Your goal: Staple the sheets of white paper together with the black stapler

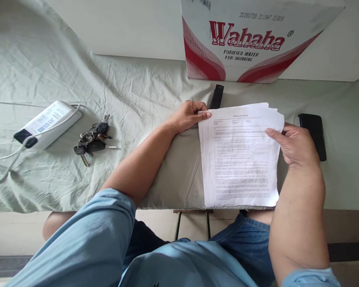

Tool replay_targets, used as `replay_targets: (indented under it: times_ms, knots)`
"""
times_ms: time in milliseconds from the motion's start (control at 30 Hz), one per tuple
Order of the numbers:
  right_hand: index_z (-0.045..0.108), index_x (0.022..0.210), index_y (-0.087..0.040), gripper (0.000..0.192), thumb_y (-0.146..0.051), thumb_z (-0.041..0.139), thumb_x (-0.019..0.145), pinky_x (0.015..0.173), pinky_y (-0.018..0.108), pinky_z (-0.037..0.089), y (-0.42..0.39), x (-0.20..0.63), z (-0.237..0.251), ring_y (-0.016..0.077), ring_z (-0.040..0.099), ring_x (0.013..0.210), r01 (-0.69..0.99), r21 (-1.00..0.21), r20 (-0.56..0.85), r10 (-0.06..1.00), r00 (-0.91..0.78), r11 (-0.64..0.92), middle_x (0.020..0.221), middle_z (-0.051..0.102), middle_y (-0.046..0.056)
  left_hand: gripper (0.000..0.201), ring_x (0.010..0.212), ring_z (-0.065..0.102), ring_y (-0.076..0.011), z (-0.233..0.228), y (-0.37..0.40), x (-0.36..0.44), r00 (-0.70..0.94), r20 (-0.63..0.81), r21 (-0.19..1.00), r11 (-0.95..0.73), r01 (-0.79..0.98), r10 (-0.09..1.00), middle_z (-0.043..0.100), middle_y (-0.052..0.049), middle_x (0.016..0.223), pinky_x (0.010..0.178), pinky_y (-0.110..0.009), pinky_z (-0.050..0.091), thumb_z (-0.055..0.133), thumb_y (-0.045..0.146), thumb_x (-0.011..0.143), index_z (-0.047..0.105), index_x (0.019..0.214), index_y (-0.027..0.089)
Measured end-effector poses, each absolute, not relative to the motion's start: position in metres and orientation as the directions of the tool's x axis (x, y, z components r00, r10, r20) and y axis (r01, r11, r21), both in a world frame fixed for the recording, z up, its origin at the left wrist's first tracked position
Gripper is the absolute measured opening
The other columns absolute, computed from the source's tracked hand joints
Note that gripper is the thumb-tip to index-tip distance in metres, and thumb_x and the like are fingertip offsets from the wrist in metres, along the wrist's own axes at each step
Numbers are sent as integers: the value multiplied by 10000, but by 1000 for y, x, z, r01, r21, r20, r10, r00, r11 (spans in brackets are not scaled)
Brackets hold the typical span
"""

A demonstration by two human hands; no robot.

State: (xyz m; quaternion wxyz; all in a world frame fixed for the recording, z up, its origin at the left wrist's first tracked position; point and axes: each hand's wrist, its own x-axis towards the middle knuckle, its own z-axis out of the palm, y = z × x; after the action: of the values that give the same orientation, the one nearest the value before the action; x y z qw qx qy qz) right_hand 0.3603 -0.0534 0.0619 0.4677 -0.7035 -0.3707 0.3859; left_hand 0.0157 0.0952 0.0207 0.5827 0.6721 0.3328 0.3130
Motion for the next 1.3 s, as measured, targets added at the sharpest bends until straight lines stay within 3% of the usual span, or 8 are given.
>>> replay_targets:
  times_ms: [133,267,500,667,733,967,1167,1300]
  knots:
    - [916,868,-248,574,-623,1165,512,902,386,608,-52,365,60,168,692,796,161,-951,-160,864,477,-265,867,850,-14,819,605,363,-93,20,98,16,579,92,982,-170,82,810,440,42,628,541,-311,207,1022,875,734,524,656,229]
    - [870,812,-244,585,-619,1171,480,854,362,586,-51,366,61,151,662,775,166,-956,-134,861,490,-243,826,809,-29,864,583,314,-90,25,95,17,591,95,984,-166,67,801,380,39,601,533,-313,197,922,940,822,470,625,230]
    - [871,849,-239,524,-591,1137,565,832,364,568,-52,363,64,165,653,804,245,-941,-100,884,457,-233,845,796,-13,878,568,420,-112,28,91,20,599,-25,999,-7,51,800,594,-24,650,523,-315,293,621,1069,944,732,809,209]
    - [851,874,-249,477,-586,1076,623,818,379,583,-51,361,61,180,670,799,279,-931,-91,891,446,-235,855,809,-13,668,679,477,-131,33,92,21,617,1,956,-181,229,787,568,-3,694,589,-320,326,900,818,879,677,748,203]
    - [847,898,-251,443,-549,1044,637,817,383,593,-50,361,58,190,696,811,279,-935,-66,878,474,-221,872,827,-2,631,694,461,-130,33,93,21,614,15,934,-230,273,789,542,6,701,602,-321,325,913,760,874,646,729,208]
    - [864,898,-249,328,-464,973,675,854,396,611,-48,368,50,186,713,801,348,-920,43,833,552,-183,856,830,8,842,651,329,-119,27,94,20,602,19,959,-185,215,798,376,22,663,570,-320,226,925,910,836,462,646,234]
    - [884,963,-246,299,-438,967,750,918,422,644,-49,370,48,200,743,841,399,-904,93,840,534,-153,922,857,28,751,629,395,-121,27,95,20,627,42,979,-156,128,778,477,1,656,534,-327,278,978,842,832,616,661,207]
    - [856,970,-237,384,-520,991,749,969,458,664,-48,367,48,212,753,857,406,-900,94,840,534,-157,933,840,37,719,648,492,-130,27,92,20,595,66,980,-164,113,801,546,-7,666,549,-308,360,986,835,825,690,703,191]
